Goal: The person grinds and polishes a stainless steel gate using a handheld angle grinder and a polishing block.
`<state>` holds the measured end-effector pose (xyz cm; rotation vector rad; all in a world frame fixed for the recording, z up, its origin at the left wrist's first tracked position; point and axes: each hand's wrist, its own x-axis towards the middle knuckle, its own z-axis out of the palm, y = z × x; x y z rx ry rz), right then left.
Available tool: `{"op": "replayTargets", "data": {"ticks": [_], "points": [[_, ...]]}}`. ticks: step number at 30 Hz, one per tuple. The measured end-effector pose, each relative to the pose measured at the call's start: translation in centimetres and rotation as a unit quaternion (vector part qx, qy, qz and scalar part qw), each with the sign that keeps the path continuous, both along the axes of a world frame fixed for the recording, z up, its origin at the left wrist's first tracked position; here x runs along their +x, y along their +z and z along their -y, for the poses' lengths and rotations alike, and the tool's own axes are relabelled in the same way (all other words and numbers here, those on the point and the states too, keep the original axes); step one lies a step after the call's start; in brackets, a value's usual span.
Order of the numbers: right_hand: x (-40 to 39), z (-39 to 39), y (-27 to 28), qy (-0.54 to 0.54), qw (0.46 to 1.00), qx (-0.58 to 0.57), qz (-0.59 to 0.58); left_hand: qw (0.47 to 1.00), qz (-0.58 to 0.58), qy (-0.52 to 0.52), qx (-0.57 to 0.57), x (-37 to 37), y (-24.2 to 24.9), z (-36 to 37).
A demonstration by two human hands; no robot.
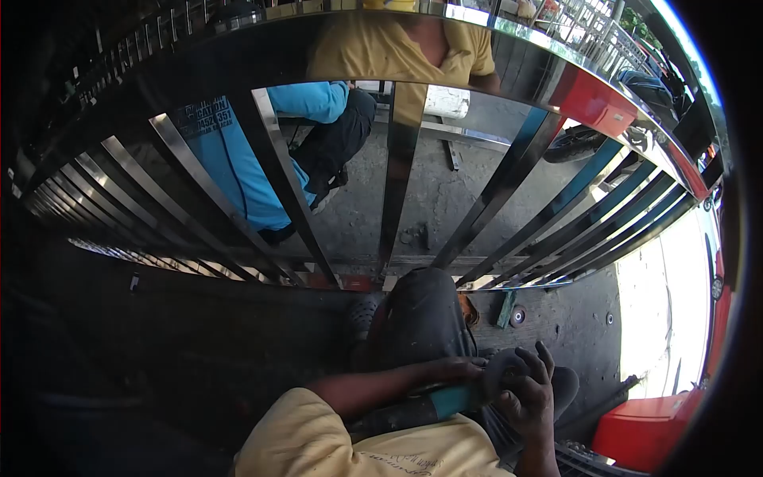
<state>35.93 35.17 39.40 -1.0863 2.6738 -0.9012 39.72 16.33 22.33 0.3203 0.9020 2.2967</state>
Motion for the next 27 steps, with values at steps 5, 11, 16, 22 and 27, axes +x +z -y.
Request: {"op": "replayTargets", "data": {"ticks": [5,11,16,22,27], "points": [[-0.4,0.1,-0.6,-0.079,0.996,0.011,-0.047,1.000,0.007,-0.007,-0.008,-0.1,0.0,0.1],[-1.6,-0.4,-0.3,0.039,0.998,-0.030,0.027,0.997,0.046,-0.035,-0.046,-0.6,-0.3,1.0],[-0.4,0.9,0.3,-0.078,0.993,0.068,-0.059,0.996,0.045,-0.056,-0.054,-1.6,0.0,0.3],[-0.7,-1.1,-1.6,-0.072,0.996,-0.045,-0.021,0.991,0.101,-0.042,-0.083,-3.1,0.2,-0.1],[0.9,-0.1,-1.6,-0.066,0.994,0.002,-0.081,0.986,0.129,-0.022,-0.103,-3.9,0.3,-0.9]]}}
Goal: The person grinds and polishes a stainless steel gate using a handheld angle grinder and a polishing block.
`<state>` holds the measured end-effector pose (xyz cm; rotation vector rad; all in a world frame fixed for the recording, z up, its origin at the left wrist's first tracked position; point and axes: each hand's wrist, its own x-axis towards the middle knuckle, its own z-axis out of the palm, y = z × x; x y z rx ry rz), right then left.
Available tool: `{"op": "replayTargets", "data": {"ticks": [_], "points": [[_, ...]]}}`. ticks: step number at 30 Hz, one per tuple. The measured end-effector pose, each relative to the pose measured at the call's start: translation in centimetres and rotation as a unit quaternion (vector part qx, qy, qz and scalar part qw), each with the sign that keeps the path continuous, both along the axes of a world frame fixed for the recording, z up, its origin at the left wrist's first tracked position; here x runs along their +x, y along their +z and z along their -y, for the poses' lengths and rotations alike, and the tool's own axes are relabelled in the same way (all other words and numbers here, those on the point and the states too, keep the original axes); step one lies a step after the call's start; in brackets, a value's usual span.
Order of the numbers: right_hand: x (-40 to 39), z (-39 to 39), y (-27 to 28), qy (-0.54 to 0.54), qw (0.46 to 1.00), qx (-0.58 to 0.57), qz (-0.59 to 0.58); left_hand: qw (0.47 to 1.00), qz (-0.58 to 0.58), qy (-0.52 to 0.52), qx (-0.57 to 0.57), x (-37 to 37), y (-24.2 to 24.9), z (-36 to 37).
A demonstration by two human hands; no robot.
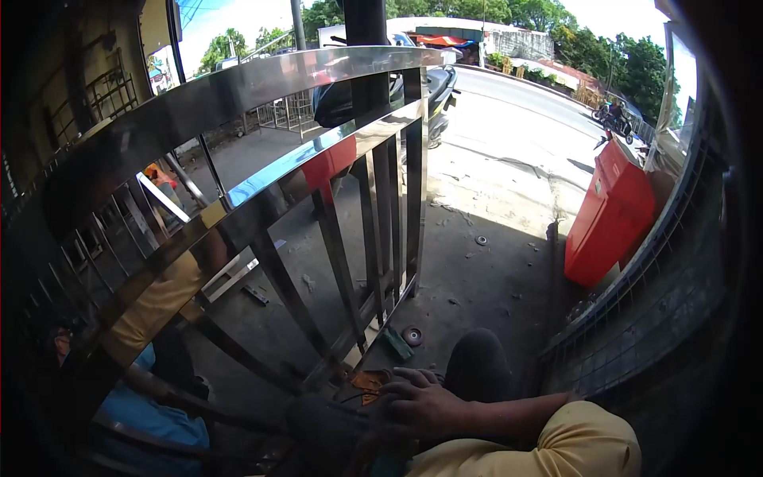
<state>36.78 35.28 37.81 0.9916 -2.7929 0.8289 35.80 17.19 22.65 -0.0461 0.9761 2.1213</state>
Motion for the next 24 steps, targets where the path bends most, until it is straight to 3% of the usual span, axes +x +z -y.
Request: {"op": "replayTargets", "data": {"ticks": [4,8,13,16,17,19,21,22,23,24], "points": [[-0.5,-1.1,-1.8,0.045,0.993,-0.095,0.052,1.000,0.009,0.007,-0.010,-0.4,0.0,-0.4],[0.0,-1.3,-0.8,-0.083,0.996,-0.014,0.015,1.000,0.013,0.005,-0.014,-1.0,-0.1,-1.3],[1.3,-0.2,-1.2,0.045,0.997,0.065,0.006,1.000,0.017,0.018,-0.017,-1.1,-0.2,-1.2],[-0.1,-1.1,-2.1,0.085,0.992,-0.093,0.011,0.999,0.025,0.026,-0.016,-0.5,-0.4,-1.0],[-0.4,-1.3,-1.0,0.051,0.979,-0.162,0.115,0.999,0.027,0.028,-0.014,-0.5,-0.4,-1.1],[-0.8,-1.6,1.7,-0.012,0.903,-0.284,0.322,0.999,0.030,0.036,-0.009,0.1,-0.5,-0.7],[-2.6,-1.8,0.9,-0.081,0.787,-0.418,0.447,0.998,0.034,0.052,0.001,0.9,-0.7,-0.1],[-3.5,-2.1,0.6,-0.077,0.679,-0.515,0.517,0.998,0.033,0.059,0.005,1.3,-0.7,0.4],[-3.9,-2.2,1.7,-0.117,0.604,-0.542,0.572,0.997,0.032,0.063,0.010,1.7,-0.7,0.8],[-4.8,-2.3,-2.4,-0.141,0.631,-0.550,0.529,0.997,0.032,0.068,0.013,2.2,-0.9,1.1]]}}
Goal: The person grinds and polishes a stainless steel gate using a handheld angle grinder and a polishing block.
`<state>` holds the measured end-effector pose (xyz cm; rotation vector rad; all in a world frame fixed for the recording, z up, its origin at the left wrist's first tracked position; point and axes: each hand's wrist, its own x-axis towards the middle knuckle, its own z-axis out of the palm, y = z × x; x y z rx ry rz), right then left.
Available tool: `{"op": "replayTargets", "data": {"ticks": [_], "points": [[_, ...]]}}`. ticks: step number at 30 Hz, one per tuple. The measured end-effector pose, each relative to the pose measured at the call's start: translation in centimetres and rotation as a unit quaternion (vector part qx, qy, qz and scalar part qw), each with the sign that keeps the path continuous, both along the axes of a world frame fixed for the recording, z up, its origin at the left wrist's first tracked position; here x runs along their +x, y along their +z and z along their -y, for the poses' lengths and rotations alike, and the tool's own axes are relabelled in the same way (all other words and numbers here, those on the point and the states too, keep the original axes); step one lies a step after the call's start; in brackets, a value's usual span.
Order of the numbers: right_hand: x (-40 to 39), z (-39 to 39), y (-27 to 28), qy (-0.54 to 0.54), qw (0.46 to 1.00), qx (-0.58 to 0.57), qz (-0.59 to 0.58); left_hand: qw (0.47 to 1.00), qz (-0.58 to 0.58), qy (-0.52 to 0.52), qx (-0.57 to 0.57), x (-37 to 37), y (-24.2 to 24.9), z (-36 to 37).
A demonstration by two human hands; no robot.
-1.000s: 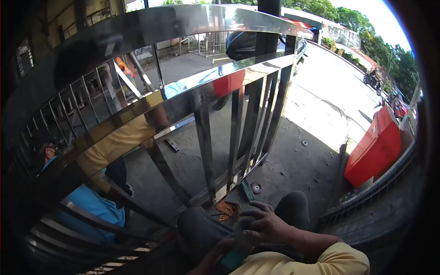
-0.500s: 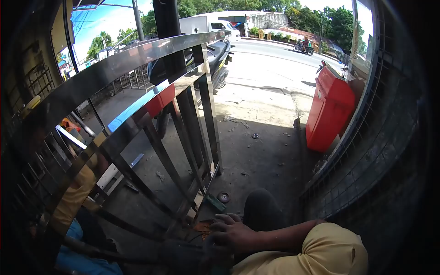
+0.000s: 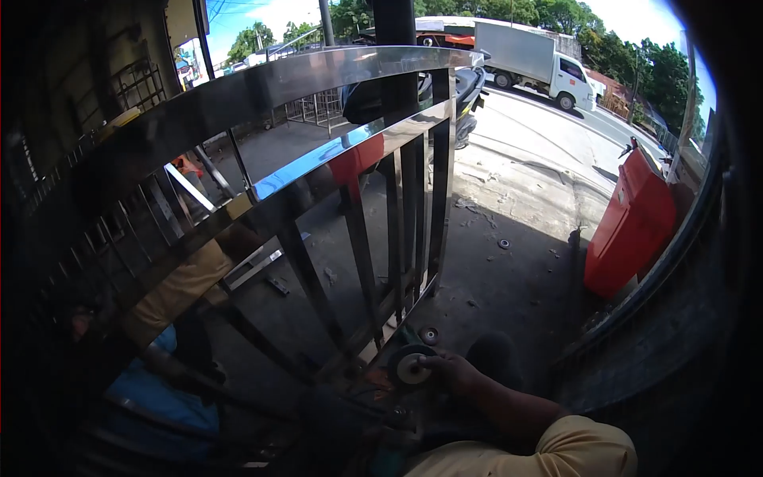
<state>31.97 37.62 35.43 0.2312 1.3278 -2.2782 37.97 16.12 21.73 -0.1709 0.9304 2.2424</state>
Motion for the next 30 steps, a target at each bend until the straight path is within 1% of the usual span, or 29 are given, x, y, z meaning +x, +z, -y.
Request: {"op": "replayTargets", "data": {"ticks": [1,2,3,4,5,8,11,15,18,20,22,25,28,29,30], "points": [[-0.6,-0.2,-2.8,0.002,1.000,-0.010,-0.003,1.000,-0.002,0.005,0.004,0.3,-0.1,0.2],[-1.1,-0.2,-3.7,0.036,0.991,0.126,-0.040,1.000,-0.002,0.009,0.009,0.8,-0.1,0.4],[-1.2,-0.3,-4.4,0.067,0.960,0.258,-0.080,1.000,-0.005,0.015,0.010,1.2,-0.2,0.7],[-1.2,-0.2,-5.3,0.095,0.910,0.384,-0.122,1.000,-0.001,0.023,0.013,1.7,-0.2,1.0],[-1.5,0.2,-6.3,0.121,0.848,0.485,-0.175,0.999,0.002,0.029,0.015,2.2,-0.3,1.3],[0.1,1.7,-6.8,0.112,0.747,0.615,-0.226,0.998,0.003,0.055,0.018,3.2,-0.7,2.4],[1.6,3.2,-3.6,0.209,0.818,0.524,-0.111,0.997,0.002,0.068,0.024,3.4,-0.8,2.9],[3.3,3.6,-5.6,0.366,0.829,0.400,-0.138,0.997,-0.007,0.076,0.033,2.9,-0.6,3.2],[4.8,5.1,-6.7,0.303,0.892,0.288,-0.173,0.996,-0.017,0.078,0.042,2.3,-0.3,3.3],[4.8,5.4,-6.5,0.330,0.911,0.236,-0.072,0.996,-0.021,0.078,0.045,2.1,-0.2,3.5],[4.8,5.6,-6.3,0.351,0.918,0.181,0.029,0.995,-0.022,0.080,0.047,2.2,-0.1,3.6],[5.3,6.3,-4.8,0.391,0.872,0.295,0.023,0.995,-0.019,0.082,0.057,2.3,-0.2,3.6],[6.3,7.2,-1.9,0.394,0.863,0.316,-0.010,0.994,-0.019,0.083,0.062,2.3,-0.2,3.9],[6.8,6.7,-3.6,0.376,0.886,0.271,0.006,0.994,-0.019,0.081,0.067,2.5,-0.3,4.0],[6.5,6.2,-3.9,0.385,0.877,0.288,-0.009,0.994,-0.020,0.080,0.071,2.5,-0.3,4.0]]}}
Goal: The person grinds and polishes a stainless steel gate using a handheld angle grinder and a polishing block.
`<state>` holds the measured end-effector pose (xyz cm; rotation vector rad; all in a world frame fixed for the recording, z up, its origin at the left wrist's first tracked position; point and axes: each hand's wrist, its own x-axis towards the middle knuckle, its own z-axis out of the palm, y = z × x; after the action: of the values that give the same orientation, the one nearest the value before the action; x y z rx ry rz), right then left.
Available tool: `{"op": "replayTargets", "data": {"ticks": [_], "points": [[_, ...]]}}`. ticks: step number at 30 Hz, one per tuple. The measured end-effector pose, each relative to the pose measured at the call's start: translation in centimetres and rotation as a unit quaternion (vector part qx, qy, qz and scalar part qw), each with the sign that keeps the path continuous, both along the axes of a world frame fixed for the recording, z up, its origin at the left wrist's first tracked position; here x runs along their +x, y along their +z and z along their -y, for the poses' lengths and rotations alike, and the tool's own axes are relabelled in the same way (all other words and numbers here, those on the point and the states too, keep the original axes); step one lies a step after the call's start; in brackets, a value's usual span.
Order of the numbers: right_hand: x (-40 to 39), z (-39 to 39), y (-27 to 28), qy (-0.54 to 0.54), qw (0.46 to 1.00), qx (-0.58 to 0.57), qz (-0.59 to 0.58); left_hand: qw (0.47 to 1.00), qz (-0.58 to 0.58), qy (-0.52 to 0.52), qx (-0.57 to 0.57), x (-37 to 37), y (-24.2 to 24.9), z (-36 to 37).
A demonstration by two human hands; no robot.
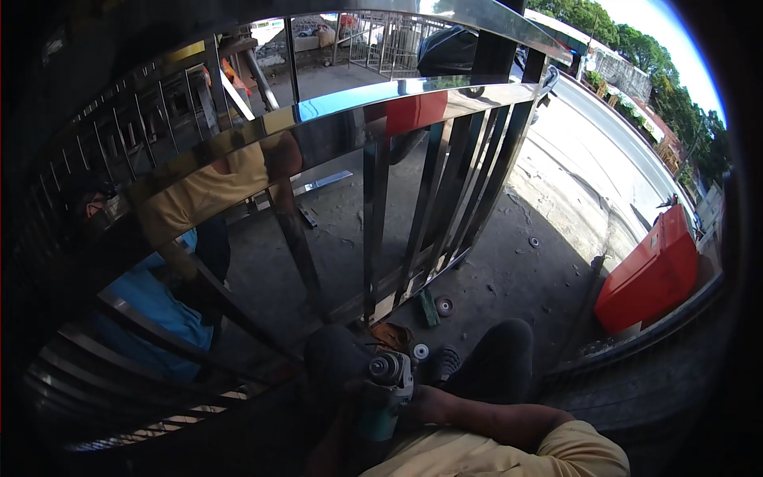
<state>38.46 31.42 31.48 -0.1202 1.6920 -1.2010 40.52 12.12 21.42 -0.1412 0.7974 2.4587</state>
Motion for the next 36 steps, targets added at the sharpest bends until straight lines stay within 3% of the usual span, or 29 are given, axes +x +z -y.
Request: {"op": "replayTargets", "data": {"ticks": [2,4,5,6,7,10,13,16,20,23,25,28,31,34,36], "points": [[-0.2,-1.3,0.4,0.036,0.999,0.028,-0.015,1.000,-0.006,-0.005,0.013,0.1,0.1,0.3],[-1.0,-3.5,3.8,-0.021,0.989,0.081,-0.121,0.999,-0.013,-0.007,0.036,0.2,0.3,0.7],[-1.5,-4.8,5.9,-0.104,0.987,0.058,-0.104,0.999,-0.016,-0.008,0.049,0.1,0.4,0.8],[-1.8,-6.2,6.8,-0.164,0.967,0.072,-0.178,0.998,-0.019,-0.004,0.061,0.1,0.3,0.7],[-2.1,-8.5,6.1,-0.153,0.930,0.137,-0.304,0.997,-0.024,-0.006,0.077,0.0,0.5,0.7],[-1.9,-7.3,9.5,-0.154,0.819,0.081,-0.546,0.991,-0.027,-0.013,0.128,-0.2,0.9,0.4],[-2.6,-3.9,10.0,0.002,0.674,-0.004,-0.739,0.986,-0.026,-0.019,0.162,-0.4,1.0,0.1],[-2.8,-2.6,7.2,0.121,0.663,0.041,-0.738,0.995,-0.024,-0.009,0.096,-0.3,1.2,0.0],[-3.0,-2.6,6.0,0.158,0.687,0.060,-0.707,0.999,-0.027,0.008,-0.023,-0.2,1.1,-0.2],[-3.1,-2.7,7.8,0.174,0.711,0.079,-0.676,0.999,-0.021,0.008,-0.034,-0.6,1.3,-0.7],[-3.1,-2.9,8.7,0.178,0.727,0.085,-0.658,1.000,-0.010,0.007,-0.020,-1.0,1.5,-1.3],[-3.9,-3.9,11.0,0.133,0.826,0.085,-0.540,0.999,-0.035,0.012,-0.003,-1.4,2.1,-1.4],[-5.5,-3.0,12.5,0.013,0.858,0.207,-0.469,0.999,-0.041,-0.008,0.031,-1.7,2.4,-1.5],[-7.0,-1.4,12.4,0.001,0.896,0.148,-0.420,0.999,-0.047,0.002,0.003,-1.5,2.6,-1.5],[-6.6,-0.7,10.8,0.068,0.853,0.103,-0.507,0.998,-0.066,0.002,-0.021,-1.6,1.7,-1.6]]}}
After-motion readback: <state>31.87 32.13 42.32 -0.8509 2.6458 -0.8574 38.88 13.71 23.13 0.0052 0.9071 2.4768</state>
